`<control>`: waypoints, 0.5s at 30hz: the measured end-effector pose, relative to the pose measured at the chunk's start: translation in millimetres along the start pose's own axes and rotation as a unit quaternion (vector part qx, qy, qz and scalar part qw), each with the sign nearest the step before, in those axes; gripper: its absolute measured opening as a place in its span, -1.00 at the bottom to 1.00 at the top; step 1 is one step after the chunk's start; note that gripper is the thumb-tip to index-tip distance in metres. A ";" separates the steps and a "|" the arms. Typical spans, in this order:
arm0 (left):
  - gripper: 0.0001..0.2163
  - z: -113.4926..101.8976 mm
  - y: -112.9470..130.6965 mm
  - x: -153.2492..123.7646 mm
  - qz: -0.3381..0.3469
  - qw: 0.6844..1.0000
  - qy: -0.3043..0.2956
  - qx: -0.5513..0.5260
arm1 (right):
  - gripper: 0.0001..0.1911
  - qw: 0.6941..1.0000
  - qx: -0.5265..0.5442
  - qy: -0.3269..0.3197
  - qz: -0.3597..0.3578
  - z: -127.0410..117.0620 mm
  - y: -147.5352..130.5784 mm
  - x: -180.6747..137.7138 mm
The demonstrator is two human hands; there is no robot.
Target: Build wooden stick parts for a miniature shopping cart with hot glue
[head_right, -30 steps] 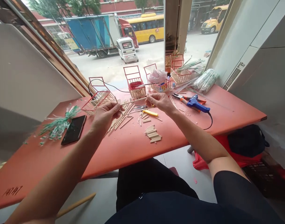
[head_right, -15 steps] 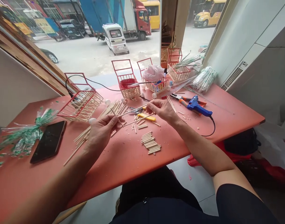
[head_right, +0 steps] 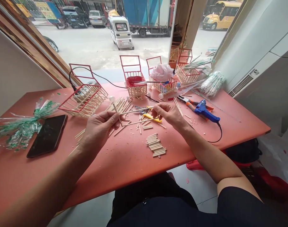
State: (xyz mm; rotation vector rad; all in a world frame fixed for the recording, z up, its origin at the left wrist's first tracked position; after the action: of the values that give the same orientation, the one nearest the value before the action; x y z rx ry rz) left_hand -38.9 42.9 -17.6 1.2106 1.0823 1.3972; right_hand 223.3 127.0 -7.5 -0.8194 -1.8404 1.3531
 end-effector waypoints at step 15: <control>-0.86 3.3 1.3 -7.8 0.008 0.997 0.041 0.061 | -0.44 1.000 0.007 0.022 0.005 8.6 -1.1 -4.1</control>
State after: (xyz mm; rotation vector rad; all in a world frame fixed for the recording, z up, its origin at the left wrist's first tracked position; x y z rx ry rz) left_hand -35.3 35.2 -17.1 1.2603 1.2333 1.4203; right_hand 218.4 118.8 -8.9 -0.8466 -1.7930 1.3429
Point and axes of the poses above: each hand's wrist, its own x-axis towards the middle knuckle, its own z-axis out of the palm, y = z × x, the point moved 2 cm from there along x, towards the middle knuckle, and after that the axes turned 9 degrees about -y, right-handed, at the moved point
